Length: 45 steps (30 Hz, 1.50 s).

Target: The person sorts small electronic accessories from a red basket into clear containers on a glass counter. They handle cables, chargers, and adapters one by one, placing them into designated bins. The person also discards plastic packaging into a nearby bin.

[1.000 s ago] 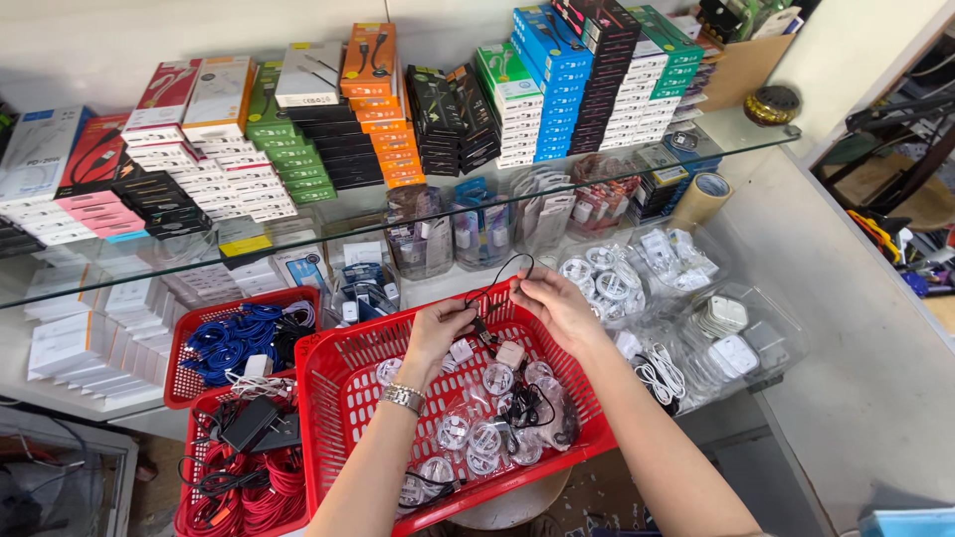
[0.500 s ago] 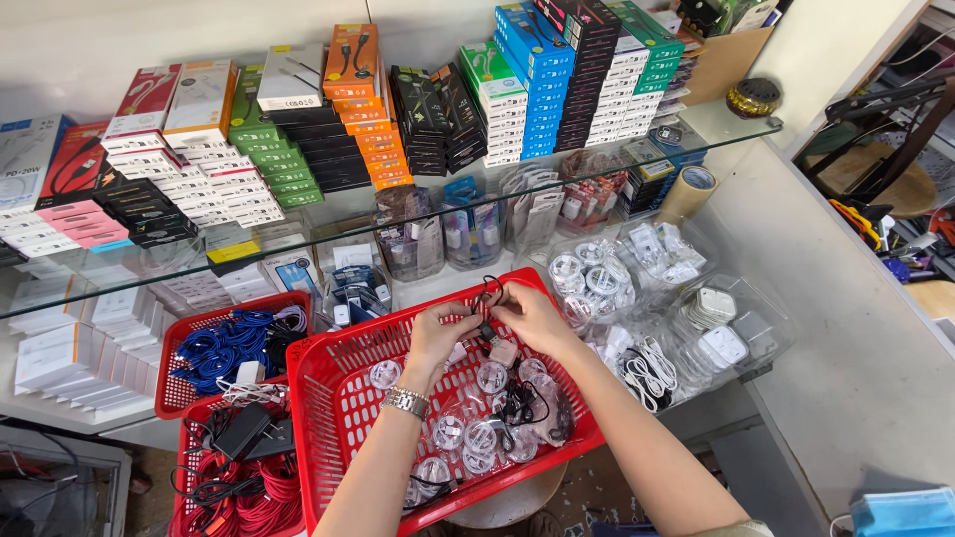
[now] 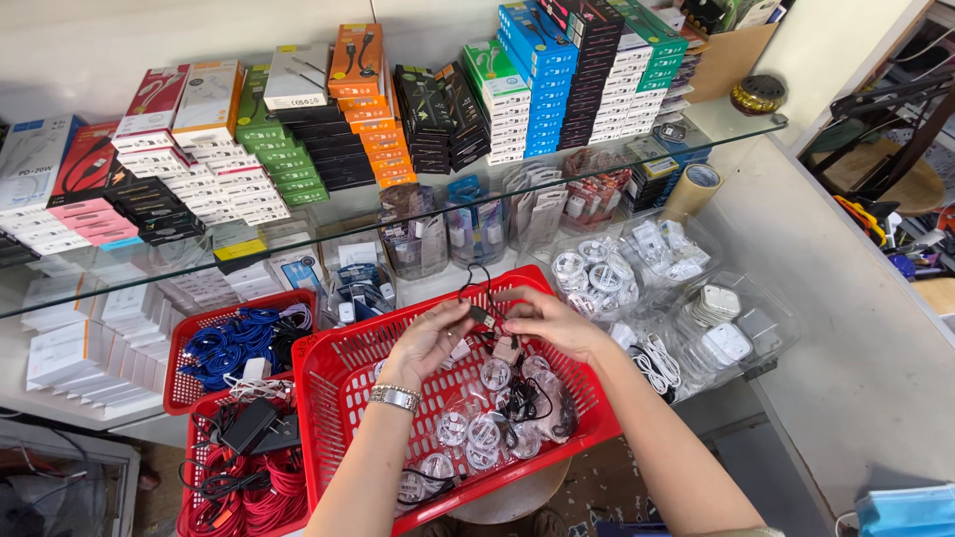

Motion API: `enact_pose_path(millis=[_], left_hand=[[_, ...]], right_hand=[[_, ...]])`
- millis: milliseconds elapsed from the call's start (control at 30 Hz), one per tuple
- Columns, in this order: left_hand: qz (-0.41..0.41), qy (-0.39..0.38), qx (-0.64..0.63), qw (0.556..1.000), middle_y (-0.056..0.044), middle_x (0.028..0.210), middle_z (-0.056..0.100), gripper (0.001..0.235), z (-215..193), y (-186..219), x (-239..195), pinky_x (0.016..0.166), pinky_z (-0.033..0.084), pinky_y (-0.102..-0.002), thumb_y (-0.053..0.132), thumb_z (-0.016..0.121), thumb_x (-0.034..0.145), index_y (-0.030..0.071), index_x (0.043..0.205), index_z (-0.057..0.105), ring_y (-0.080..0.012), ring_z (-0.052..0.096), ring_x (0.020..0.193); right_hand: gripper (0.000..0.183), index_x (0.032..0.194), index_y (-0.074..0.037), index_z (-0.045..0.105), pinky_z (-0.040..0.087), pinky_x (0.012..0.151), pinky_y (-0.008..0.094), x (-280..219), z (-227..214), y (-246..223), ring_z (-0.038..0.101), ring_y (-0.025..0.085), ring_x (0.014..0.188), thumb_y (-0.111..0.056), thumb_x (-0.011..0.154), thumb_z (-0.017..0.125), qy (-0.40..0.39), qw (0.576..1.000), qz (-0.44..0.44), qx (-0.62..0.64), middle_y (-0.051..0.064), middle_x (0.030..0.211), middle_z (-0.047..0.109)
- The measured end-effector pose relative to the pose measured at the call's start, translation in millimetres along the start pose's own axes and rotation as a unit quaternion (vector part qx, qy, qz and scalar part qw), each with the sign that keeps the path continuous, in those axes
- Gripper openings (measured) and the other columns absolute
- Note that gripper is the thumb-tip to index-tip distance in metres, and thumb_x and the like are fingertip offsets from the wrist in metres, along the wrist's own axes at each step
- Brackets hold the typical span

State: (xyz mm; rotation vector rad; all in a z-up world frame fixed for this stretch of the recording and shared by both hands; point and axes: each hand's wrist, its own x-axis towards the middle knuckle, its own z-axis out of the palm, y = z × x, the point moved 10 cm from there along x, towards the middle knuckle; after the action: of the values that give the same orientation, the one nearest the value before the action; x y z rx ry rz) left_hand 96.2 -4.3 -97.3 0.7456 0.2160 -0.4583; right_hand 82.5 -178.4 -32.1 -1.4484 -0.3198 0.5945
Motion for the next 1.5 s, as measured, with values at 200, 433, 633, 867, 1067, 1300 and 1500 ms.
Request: enact_pose_path(millis=[200,433,633,867,1067,1300,1500], left_hand=[[0.2,0.076,0.02,0.977,-0.009,0.099,0.073,0.006,-22,50,-1,0.09,0.06,-0.032,-0.001,0.072,0.089,0.0,0.089,0.066,-0.0205,0.076,0.094],[0.31,0.169,0.208,0.912,-0.013,0.092,0.076,0.01,5,59,-19,0.078,0.061,-0.03,0.001,0.075,0.088,-0.004,0.094,0.069,-0.0166,0.074,0.083],[0.354,0.166,0.454,0.801,-0.01,0.083,0.078,0.014,50,72,-47,0.071,0.06,-0.026,0.006,0.078,0.086,-0.004,0.092,0.071,-0.011,0.076,0.076],[0.373,0.152,0.492,0.772,-0.013,0.087,0.078,0.014,56,93,-65,0.073,0.061,-0.028,0.005,0.076,0.087,-0.005,0.094,0.069,-0.0171,0.079,0.084],[0.41,0.084,0.552,0.721,-0.015,0.095,0.078,0.016,77,92,-77,0.08,0.06,-0.031,0.0,0.07,0.088,-0.004,0.103,0.068,-0.0232,0.079,0.094],[0.4,0.073,0.534,0.741,-0.014,0.094,0.078,0.015,82,83,-72,0.078,0.06,-0.031,0.0,0.071,0.087,-0.003,0.102,0.067,-0.0234,0.079,0.095],[0.372,0.02,0.569,0.733,-0.014,0.093,0.077,0.015,91,79,-70,0.078,0.059,-0.031,0.001,0.071,0.087,-0.002,0.1,0.066,-0.0224,0.079,0.092]], right_hand=[[0.026,0.119,0.002,0.061,0.052,0.085,0.031,-16,-18,17,0.061,0.014,0.101,-0.011,0.099,0.072,0.06,0.998,0.001,0.013,0.007,0.108,0.063],[0.028,0.12,-0.003,0.068,0.056,0.09,0.028,-8,57,13,0.069,0.012,0.098,-0.004,0.092,0.069,0.05,0.997,-0.053,0.001,0.004,0.104,0.072],[0.021,0.113,0.0,0.071,0.059,0.08,0.027,4,55,-35,0.072,0.01,0.089,-0.004,0.092,0.068,0.169,0.966,-0.121,-0.153,0.005,0.1,0.076],[0.029,0.117,0.001,0.071,0.058,0.088,0.029,3,50,-55,0.073,0.011,0.097,0.0,0.088,0.063,0.163,0.946,-0.167,-0.226,0.008,0.106,0.077],[0.019,0.109,0.003,0.074,0.058,0.079,0.029,26,37,-30,0.073,0.014,0.087,-0.008,0.094,0.07,0.179,0.958,-0.116,-0.192,0.011,0.096,0.078],[0.019,0.103,-0.001,0.065,0.06,0.072,0.028,41,22,13,0.074,0.014,0.08,-0.009,0.088,0.073,0.178,0.983,0.023,0.038,0.007,0.09,0.075],[0.017,0.1,0.002,0.073,0.058,0.064,0.029,39,-5,7,0.068,0.014,0.069,-0.009,0.087,0.072,0.19,0.98,0.044,-0.041,0.008,0.084,0.073]])
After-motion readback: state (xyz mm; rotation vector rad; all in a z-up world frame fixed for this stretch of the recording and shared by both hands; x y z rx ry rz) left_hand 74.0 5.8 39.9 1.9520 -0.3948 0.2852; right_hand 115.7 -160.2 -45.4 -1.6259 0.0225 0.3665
